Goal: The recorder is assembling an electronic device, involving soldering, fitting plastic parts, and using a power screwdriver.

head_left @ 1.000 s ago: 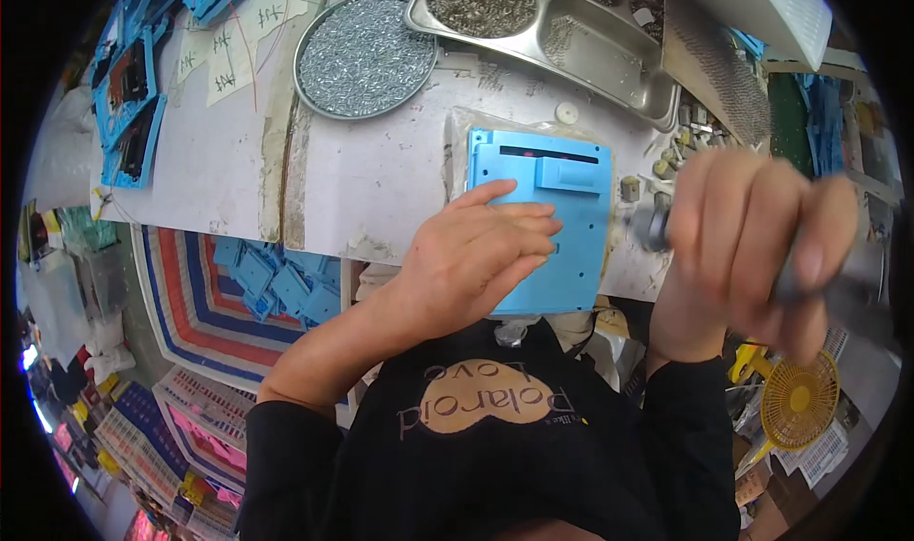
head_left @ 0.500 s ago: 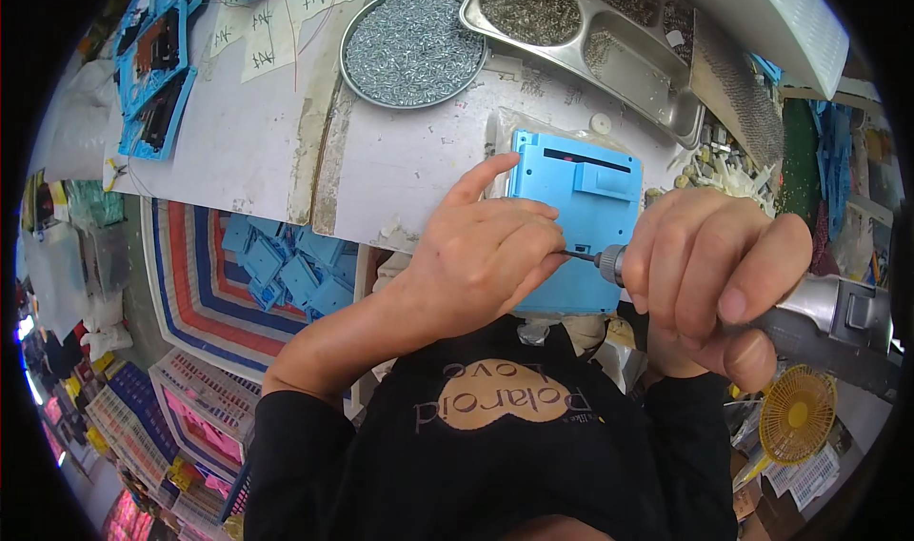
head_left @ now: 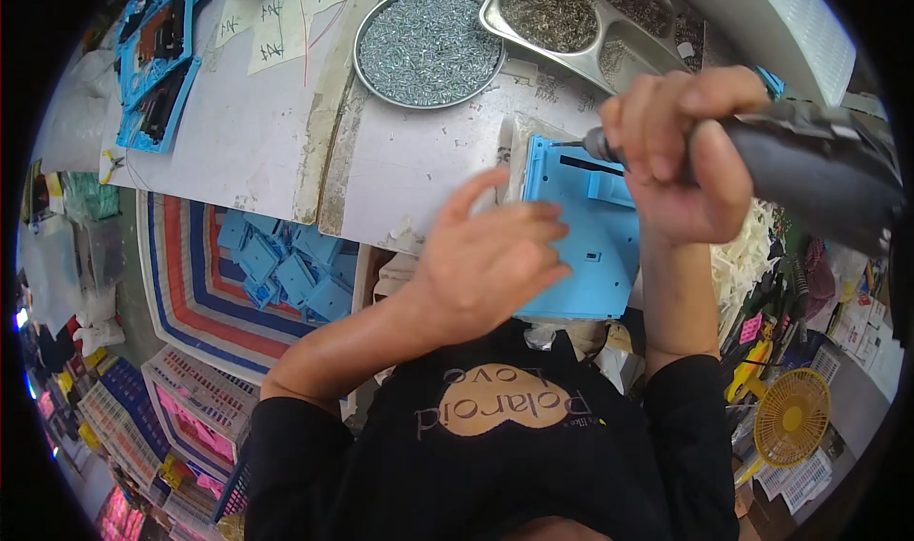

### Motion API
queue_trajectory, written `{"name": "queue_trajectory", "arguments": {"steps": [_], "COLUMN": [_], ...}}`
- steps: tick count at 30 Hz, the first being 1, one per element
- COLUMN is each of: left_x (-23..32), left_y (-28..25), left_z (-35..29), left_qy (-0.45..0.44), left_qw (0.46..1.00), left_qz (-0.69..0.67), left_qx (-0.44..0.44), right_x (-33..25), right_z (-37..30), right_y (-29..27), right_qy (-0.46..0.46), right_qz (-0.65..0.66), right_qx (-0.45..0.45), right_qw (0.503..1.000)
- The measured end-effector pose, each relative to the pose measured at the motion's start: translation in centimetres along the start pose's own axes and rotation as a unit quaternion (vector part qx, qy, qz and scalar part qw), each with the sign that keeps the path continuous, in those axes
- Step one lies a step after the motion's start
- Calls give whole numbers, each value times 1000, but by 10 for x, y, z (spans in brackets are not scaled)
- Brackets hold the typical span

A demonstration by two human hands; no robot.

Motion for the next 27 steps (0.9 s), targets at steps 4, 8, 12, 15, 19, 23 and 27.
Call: {"name": "queue_trajectory", "arguments": {"steps": [4, 8, 12, 15, 19, 23, 27], "left_x": [-6, -6, -4, -4, -6, -2, -4], "left_y": [19, 18, 16, 18, 19, 16, 14], "left_z": [-21, -22, -24, -26, -30, -30, -29], "left_qy": [2, 1, 10, 23, 20, 14, 0], "left_qw": [1000, 1000, 999, 999, 999, 999, 1000], "left_qz": [1, 14, 27, 39, 36, 39, 29], "left_qx": [-9, -4, -15, 0, 2, 2, 7], "right_x": [11, 17, 26, 30, 13, 7, 16], "right_z": [-2, -2, -4, -3, 8, -11, -20], "right_y": [2, 8, 6, 7, 15, 23, 21], "right_qy": [16, 38, 6, 28, 45, 46, 35], "right_qz": [7, -53, -232, -203, -87, -96, -178], "right_qx": [6, 33, 2, -30, -34, -34, -54], "right_qw": [1000, 997, 973, 978, 995, 994, 982]}}
Point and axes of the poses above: each hand's wrist, its own z-axis towards the middle knuckle, its own y-axis out of the palm, x = y × z, the point moved 5 cm from there along z, towards the middle knuckle, and after that the axes turned 10 degrees about x, right-handed, at the moved point
